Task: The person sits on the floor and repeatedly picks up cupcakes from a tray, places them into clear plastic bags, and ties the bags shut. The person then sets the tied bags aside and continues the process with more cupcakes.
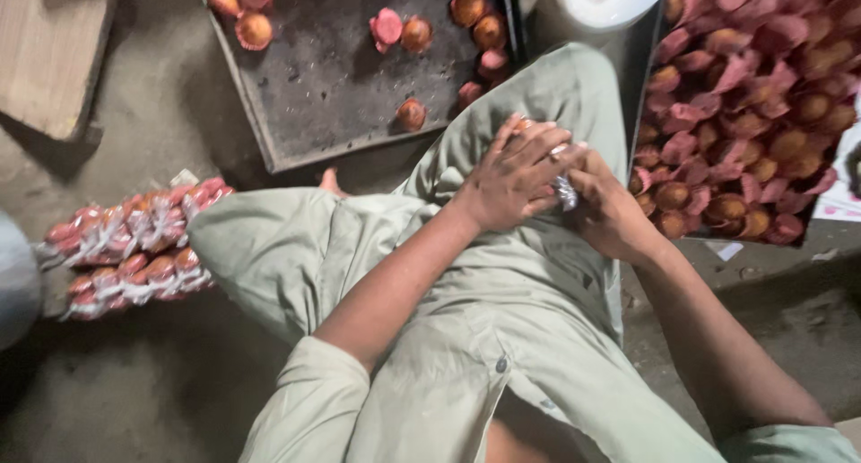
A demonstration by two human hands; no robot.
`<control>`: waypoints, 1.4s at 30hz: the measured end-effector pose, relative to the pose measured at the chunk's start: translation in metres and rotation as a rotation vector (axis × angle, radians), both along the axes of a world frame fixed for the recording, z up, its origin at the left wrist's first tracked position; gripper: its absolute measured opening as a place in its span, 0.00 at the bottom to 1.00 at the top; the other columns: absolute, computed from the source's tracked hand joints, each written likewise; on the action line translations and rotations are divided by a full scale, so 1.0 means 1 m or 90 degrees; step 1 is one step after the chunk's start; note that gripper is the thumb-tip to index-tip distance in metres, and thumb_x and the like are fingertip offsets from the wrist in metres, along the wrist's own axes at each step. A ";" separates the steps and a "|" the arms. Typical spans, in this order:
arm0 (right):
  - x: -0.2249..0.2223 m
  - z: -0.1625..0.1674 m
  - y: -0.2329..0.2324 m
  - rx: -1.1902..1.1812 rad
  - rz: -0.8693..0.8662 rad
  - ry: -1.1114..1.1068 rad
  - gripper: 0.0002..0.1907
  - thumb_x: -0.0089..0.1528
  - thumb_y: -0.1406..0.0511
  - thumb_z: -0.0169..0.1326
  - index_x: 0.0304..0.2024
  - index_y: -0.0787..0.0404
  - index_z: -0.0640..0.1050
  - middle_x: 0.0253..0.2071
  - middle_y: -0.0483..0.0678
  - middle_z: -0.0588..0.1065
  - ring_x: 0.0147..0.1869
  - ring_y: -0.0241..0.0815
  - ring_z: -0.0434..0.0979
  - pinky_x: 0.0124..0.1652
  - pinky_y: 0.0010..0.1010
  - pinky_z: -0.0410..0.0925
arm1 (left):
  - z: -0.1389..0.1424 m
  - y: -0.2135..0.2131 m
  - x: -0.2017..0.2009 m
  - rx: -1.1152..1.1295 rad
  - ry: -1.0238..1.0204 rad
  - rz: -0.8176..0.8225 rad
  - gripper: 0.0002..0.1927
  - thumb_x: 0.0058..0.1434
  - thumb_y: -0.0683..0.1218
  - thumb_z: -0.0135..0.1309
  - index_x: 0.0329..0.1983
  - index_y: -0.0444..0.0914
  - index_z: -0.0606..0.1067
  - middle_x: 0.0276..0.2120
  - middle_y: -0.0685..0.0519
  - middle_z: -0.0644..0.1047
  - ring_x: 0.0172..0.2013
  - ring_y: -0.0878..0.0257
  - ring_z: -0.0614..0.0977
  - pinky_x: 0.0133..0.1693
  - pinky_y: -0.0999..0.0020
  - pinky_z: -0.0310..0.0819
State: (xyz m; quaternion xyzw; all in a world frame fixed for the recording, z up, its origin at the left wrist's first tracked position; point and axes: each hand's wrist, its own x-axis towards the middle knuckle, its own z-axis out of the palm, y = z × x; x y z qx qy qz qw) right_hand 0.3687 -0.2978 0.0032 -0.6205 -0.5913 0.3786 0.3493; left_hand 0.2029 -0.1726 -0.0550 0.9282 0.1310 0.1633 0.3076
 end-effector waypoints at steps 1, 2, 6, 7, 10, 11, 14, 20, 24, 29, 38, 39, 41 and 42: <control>0.003 -0.001 0.001 0.004 0.021 0.020 0.23 0.55 0.76 0.59 0.54 0.64 0.75 0.59 0.57 0.67 0.63 0.54 0.68 0.59 0.34 0.63 | 0.002 0.000 0.001 -0.023 0.013 0.002 0.40 0.57 0.54 0.64 0.74 0.50 0.64 0.67 0.53 0.65 0.71 0.55 0.64 0.75 0.36 0.39; 0.007 -0.002 -0.001 0.003 0.044 0.043 0.22 0.56 0.76 0.58 0.54 0.64 0.76 0.61 0.57 0.67 0.66 0.54 0.67 0.62 0.35 0.61 | 0.004 -0.002 0.002 -0.027 -0.002 0.011 0.38 0.56 0.54 0.64 0.70 0.50 0.66 0.66 0.51 0.66 0.71 0.54 0.65 0.74 0.35 0.39; 0.023 -0.023 -0.010 -0.284 -0.084 0.308 0.24 0.55 0.76 0.54 0.54 0.59 0.76 0.54 0.44 0.74 0.59 0.37 0.72 0.58 0.28 0.66 | 0.012 -0.010 0.005 -0.029 -0.070 0.028 0.22 0.63 0.47 0.59 0.62 0.53 0.76 0.63 0.53 0.71 0.70 0.55 0.67 0.75 0.37 0.42; 0.029 -0.029 -0.014 -0.301 -0.112 0.359 0.26 0.54 0.77 0.53 0.55 0.57 0.75 0.55 0.41 0.73 0.58 0.34 0.72 0.56 0.27 0.66 | 0.014 -0.012 0.007 -0.029 -0.089 0.024 0.18 0.68 0.45 0.57 0.61 0.53 0.78 0.62 0.56 0.72 0.70 0.57 0.68 0.77 0.39 0.43; 0.042 -0.042 -0.022 -0.280 -0.095 0.482 0.22 0.53 0.79 0.53 0.50 0.62 0.76 0.51 0.42 0.73 0.55 0.33 0.72 0.51 0.26 0.67 | 0.022 -0.015 0.013 -0.114 -0.134 0.002 0.19 0.64 0.41 0.55 0.55 0.52 0.82 0.60 0.55 0.74 0.67 0.51 0.69 0.74 0.41 0.48; 0.043 -0.045 -0.024 -0.259 -0.072 0.517 0.19 0.54 0.80 0.53 0.47 0.65 0.77 0.49 0.43 0.73 0.53 0.34 0.73 0.49 0.26 0.67 | 0.025 -0.016 0.015 -0.129 -0.123 0.013 0.16 0.61 0.41 0.56 0.50 0.51 0.83 0.59 0.55 0.75 0.67 0.51 0.69 0.73 0.42 0.48; 0.041 -0.042 -0.019 -0.237 -0.103 0.469 0.07 0.59 0.79 0.56 0.38 0.69 0.78 0.39 0.48 0.77 0.42 0.35 0.73 0.42 0.25 0.67 | 0.034 -0.018 0.013 -0.180 -0.133 0.059 0.11 0.58 0.41 0.57 0.42 0.48 0.84 0.58 0.55 0.77 0.67 0.51 0.69 0.73 0.43 0.49; 0.005 -0.015 0.012 -0.155 -0.284 0.199 0.15 0.53 0.76 0.63 0.41 0.63 0.75 0.39 0.44 0.77 0.40 0.32 0.75 0.37 0.22 0.69 | 0.037 -0.001 -0.043 -0.390 -0.214 0.182 0.09 0.61 0.43 0.58 0.44 0.40 0.80 0.53 0.50 0.79 0.59 0.53 0.74 0.64 0.49 0.60; -0.017 -0.014 0.017 -0.070 -0.324 0.209 0.05 0.72 0.74 0.57 0.41 0.66 0.74 0.39 0.52 0.78 0.36 0.35 0.75 0.35 0.24 0.69 | 0.023 0.065 -0.109 -0.813 -0.719 0.178 0.06 0.70 0.43 0.56 0.42 0.36 0.73 0.45 0.52 0.79 0.47 0.65 0.79 0.54 0.67 0.74; -0.015 -0.052 0.014 0.029 -0.278 0.243 0.10 0.72 0.80 0.54 0.39 0.66 0.68 0.43 0.54 0.78 0.42 0.37 0.80 0.43 0.26 0.75 | 0.016 0.150 -0.307 -0.481 -0.710 0.480 0.07 0.70 0.48 0.54 0.40 0.39 0.74 0.46 0.55 0.81 0.36 0.69 0.81 0.32 0.71 0.78; 0.012 -0.094 0.001 0.005 -0.280 0.061 0.06 0.74 0.78 0.53 0.42 0.70 0.70 0.43 0.54 0.77 0.43 0.36 0.78 0.47 0.24 0.72 | -0.060 0.150 -0.467 -0.276 -0.275 0.823 0.13 0.73 0.47 0.48 0.47 0.33 0.78 0.54 0.46 0.81 0.48 0.59 0.79 0.50 0.63 0.70; 0.014 -0.096 0.000 -0.014 -0.283 0.054 0.06 0.74 0.77 0.52 0.43 0.70 0.70 0.43 0.53 0.77 0.42 0.36 0.78 0.46 0.24 0.72 | -0.070 0.139 -0.467 -0.212 -0.208 0.794 0.13 0.72 0.47 0.48 0.47 0.33 0.78 0.54 0.44 0.80 0.55 0.56 0.80 0.58 0.60 0.72; 0.015 -0.100 0.002 -0.059 -0.296 0.045 0.06 0.75 0.75 0.52 0.42 0.68 0.70 0.41 0.52 0.77 0.41 0.36 0.78 0.45 0.24 0.72 | -0.083 0.116 -0.468 0.052 -0.016 0.768 0.11 0.68 0.46 0.49 0.40 0.34 0.77 0.58 0.39 0.75 0.59 0.45 0.76 0.60 0.52 0.68; 0.016 -0.101 0.003 -0.071 -0.303 0.047 0.07 0.75 0.74 0.52 0.42 0.67 0.69 0.40 0.51 0.77 0.40 0.35 0.78 0.43 0.23 0.71 | -0.087 0.108 -0.469 0.188 0.076 0.741 0.10 0.66 0.45 0.50 0.36 0.34 0.77 0.60 0.37 0.72 0.61 0.40 0.74 0.61 0.48 0.66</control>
